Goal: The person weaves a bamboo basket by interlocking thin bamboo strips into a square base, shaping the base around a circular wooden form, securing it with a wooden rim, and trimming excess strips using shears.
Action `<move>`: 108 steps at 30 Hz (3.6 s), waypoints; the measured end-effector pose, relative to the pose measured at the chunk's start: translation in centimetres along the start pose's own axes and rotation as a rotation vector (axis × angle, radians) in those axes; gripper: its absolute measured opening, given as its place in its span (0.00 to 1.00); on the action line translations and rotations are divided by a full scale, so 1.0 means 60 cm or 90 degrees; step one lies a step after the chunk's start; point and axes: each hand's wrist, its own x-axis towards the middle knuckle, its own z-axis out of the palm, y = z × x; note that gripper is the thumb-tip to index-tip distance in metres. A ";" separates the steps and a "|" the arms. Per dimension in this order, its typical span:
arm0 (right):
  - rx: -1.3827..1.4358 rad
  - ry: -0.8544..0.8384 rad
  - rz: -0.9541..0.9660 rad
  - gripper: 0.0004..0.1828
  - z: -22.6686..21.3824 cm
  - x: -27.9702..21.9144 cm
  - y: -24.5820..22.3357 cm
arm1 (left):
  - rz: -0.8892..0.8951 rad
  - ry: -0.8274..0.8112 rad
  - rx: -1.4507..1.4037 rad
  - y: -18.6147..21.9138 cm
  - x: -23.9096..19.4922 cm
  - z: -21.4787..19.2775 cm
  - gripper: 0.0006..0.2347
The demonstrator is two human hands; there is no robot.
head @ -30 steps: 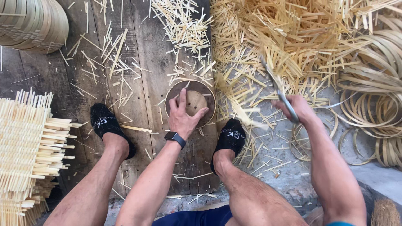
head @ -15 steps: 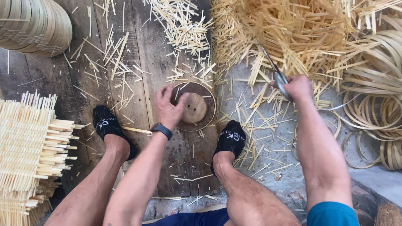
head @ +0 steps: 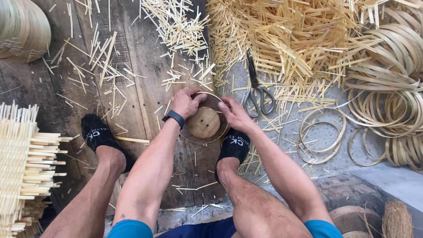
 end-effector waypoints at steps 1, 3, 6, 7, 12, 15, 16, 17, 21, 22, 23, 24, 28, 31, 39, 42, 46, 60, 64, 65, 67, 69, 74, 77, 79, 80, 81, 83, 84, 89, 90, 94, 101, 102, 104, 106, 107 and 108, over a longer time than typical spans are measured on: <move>-0.050 0.011 0.022 0.23 0.021 0.009 0.001 | -0.002 0.001 -0.017 0.000 0.001 0.006 0.15; -0.077 0.058 0.060 0.20 0.044 0.016 0.002 | -0.015 0.002 -0.007 -0.002 0.004 0.010 0.14; -0.017 0.137 0.094 0.16 0.054 0.010 -0.008 | -0.036 0.017 0.000 0.004 0.003 0.012 0.14; -0.007 0.143 0.099 0.15 0.052 0.009 -0.011 | -0.043 0.024 0.000 0.007 0.000 0.014 0.14; 0.031 0.139 0.089 0.15 0.052 0.003 -0.012 | -0.016 0.050 0.002 0.005 -0.003 0.017 0.13; 0.046 0.100 0.000 0.16 0.040 0.000 -0.012 | 0.097 0.163 -0.047 -0.011 -0.005 0.020 0.13; 0.029 0.087 -0.040 0.16 0.030 -0.003 -0.011 | 0.153 0.217 -0.075 -0.023 -0.008 0.018 0.13; 0.014 0.070 -0.076 0.16 0.023 -0.012 -0.008 | 0.102 0.215 -0.047 -0.042 -0.017 0.008 0.11; 0.166 -0.090 0.183 0.16 -0.001 -0.045 0.015 | -0.142 0.080 -0.046 -0.096 -0.054 -0.028 0.12; 0.200 -0.097 0.183 0.15 0.002 -0.046 0.021 | -0.211 0.017 -0.074 -0.102 -0.059 -0.036 0.15; 0.234 -0.103 0.183 0.15 0.003 -0.044 0.028 | -0.208 -0.025 -0.157 -0.105 -0.059 -0.041 0.15; 0.226 -0.117 0.194 0.15 0.001 -0.040 0.034 | -0.203 -0.067 -0.240 -0.107 -0.055 -0.047 0.15; 0.216 -0.162 0.228 0.16 -0.004 -0.022 0.053 | -0.264 -0.080 -0.173 -0.103 -0.038 -0.053 0.15; 0.183 -0.124 0.209 0.17 0.000 -0.025 0.051 | -0.260 -0.052 -0.111 -0.092 -0.038 -0.054 0.15; 0.509 -0.163 0.259 0.19 -0.019 -0.067 -0.032 | -0.422 -0.040 -0.713 -0.075 -0.115 -0.054 0.16; 0.469 -0.174 0.307 0.20 0.003 -0.073 -0.031 | -0.424 -0.112 -0.926 -0.087 -0.201 -0.005 0.15; 0.330 -0.113 0.303 0.19 0.030 -0.061 -0.011 | -0.442 -0.069 -0.864 -0.097 -0.228 0.047 0.13; 0.196 -0.235 0.266 0.18 0.019 -0.086 -0.053 | -0.436 -0.035 -1.010 -0.073 -0.272 0.084 0.12; 0.172 -0.187 0.295 0.17 0.036 -0.080 -0.050 | -0.461 0.052 -0.930 -0.077 -0.272 0.115 0.11; 0.163 -0.180 0.300 0.16 0.037 -0.080 -0.047 | -0.471 0.062 -0.919 -0.079 -0.268 0.120 0.11; 0.178 -0.185 0.296 0.16 0.036 -0.079 -0.040 | -0.468 0.060 -0.915 -0.082 -0.270 0.122 0.11; 0.185 -0.198 0.296 0.18 0.030 -0.076 -0.040 | -0.435 0.037 -0.929 -0.081 -0.274 0.111 0.11; -0.071 -0.046 0.251 0.32 -0.005 -0.082 -0.093 | -0.321 -0.116 -0.566 -0.093 -0.237 -0.048 0.11; 0.049 -0.011 -0.101 0.57 -0.018 -0.100 -0.137 | -0.167 -0.096 -0.249 -0.044 -0.226 -0.124 0.15; -0.008 -0.037 -0.109 0.66 0.008 -0.098 -0.173 | -0.028 -0.009 -0.270 0.006 -0.223 -0.120 0.19; -0.036 -0.048 -0.113 0.71 0.022 -0.093 -0.191 | 0.057 0.038 -0.388 0.030 -0.223 -0.104 0.21; -0.031 -0.020 -0.063 0.69 0.030 -0.093 -0.202 | 0.143 0.079 -0.506 0.046 -0.226 -0.091 0.24; -0.024 0.033 0.041 0.66 0.035 -0.092 -0.213 | 0.113 0.130 -0.578 0.067 -0.236 -0.061 0.25; -0.039 0.043 0.038 0.65 0.037 -0.088 -0.213 | 0.097 0.155 -0.616 0.070 -0.236 -0.047 0.25; -0.057 0.064 -0.058 0.59 0.047 -0.082 -0.190 | 0.105 0.302 -0.454 0.022 -0.207 0.010 0.26; -0.017 0.034 -0.010 0.59 0.043 -0.085 -0.185 | 0.105 0.308 -0.427 0.004 -0.204 0.018 0.27; 0.168 -0.076 0.020 0.52 0.006 -0.094 -0.155 | -0.047 0.333 -0.430 -0.084 -0.164 -0.004 0.26; 0.658 -0.118 -0.060 0.26 -0.061 -0.131 -0.060 | -0.341 0.288 -0.551 -0.182 -0.151 -0.075 0.24; 0.659 -0.097 -0.047 0.26 -0.061 -0.133 -0.056 | -0.358 0.267 -0.596 -0.194 -0.150 -0.078 0.24; 0.657 -0.049 -0.026 0.27 -0.073 -0.136 -0.052 | -0.270 0.235 -0.393 -0.212 -0.155 -0.082 0.21; 0.656 -0.042 -0.035 0.27 -0.079 -0.139 -0.046 | -0.177 0.148 -0.196 -0.225 -0.165 -0.091 0.18; 0.657 -0.041 -0.040 0.27 -0.081 -0.140 -0.044 | -0.128 0.081 -0.098 -0.232 -0.171 -0.104 0.16; 0.658 -0.037 -0.040 0.28 -0.083 -0.143 -0.042 | -0.080 0.013 0.000 -0.237 -0.174 -0.114 0.15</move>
